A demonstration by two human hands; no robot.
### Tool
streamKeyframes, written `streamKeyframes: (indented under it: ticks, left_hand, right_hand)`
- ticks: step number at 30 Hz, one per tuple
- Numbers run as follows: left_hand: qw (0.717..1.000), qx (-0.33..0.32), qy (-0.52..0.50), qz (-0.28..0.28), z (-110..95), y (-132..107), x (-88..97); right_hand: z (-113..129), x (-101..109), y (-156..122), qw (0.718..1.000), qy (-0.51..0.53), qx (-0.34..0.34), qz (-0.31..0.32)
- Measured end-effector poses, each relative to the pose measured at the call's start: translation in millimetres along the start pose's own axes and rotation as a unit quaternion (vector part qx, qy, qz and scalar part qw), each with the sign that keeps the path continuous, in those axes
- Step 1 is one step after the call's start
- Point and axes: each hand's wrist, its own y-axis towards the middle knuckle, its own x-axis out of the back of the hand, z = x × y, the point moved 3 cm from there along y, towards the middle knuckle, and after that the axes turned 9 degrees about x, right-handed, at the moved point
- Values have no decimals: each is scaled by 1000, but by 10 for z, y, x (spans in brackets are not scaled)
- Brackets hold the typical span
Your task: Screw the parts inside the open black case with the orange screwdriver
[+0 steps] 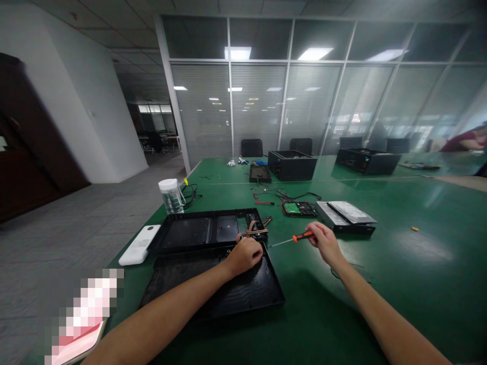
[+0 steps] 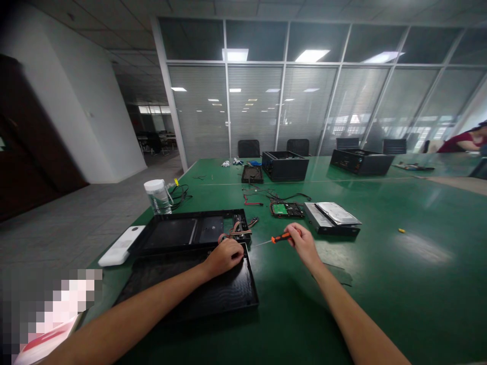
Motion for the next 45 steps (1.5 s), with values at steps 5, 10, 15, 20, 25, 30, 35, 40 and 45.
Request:
streamKeyframes:
  ticks: [5,10,15,20,25,30,35,40,45]
  left_hand:
    - [993,90,-79,-19,33,0,44]
    - [992,88,-92,-23,35,0,34]
    - [992,82,-98,-26,61,-10,-15]
    - [991,85,-96,-30,62,-21,-22]
    - [992,78,-98,-31,38,-15,-5]
    - [991,87,-103,-24,36,-10,4]
    - [988,106,-112,-15,40,-9,6]
    - [988,103,-115,-15,55,-10,-8]
    - [990,99,-102,-23,87,-12,-26]
  right_hand:
    - [93,-184,-66,994,-94,53,32]
    - [123,-238,-74,980,-178,80,47]
    - [154,-234,-76,971,-211,93,59]
    - [200,-245,-73,968,-221,110,51]
    - [209,-245,-77,960,-249,110,62]
    - [570,-338,-50,900,-392,138,130]
    - [1155,-561,170,777,-563,115,256]
    - [1435,-902,423,747,-506,167,398]
    - [1473,-1051,540,708,-567,163,387]
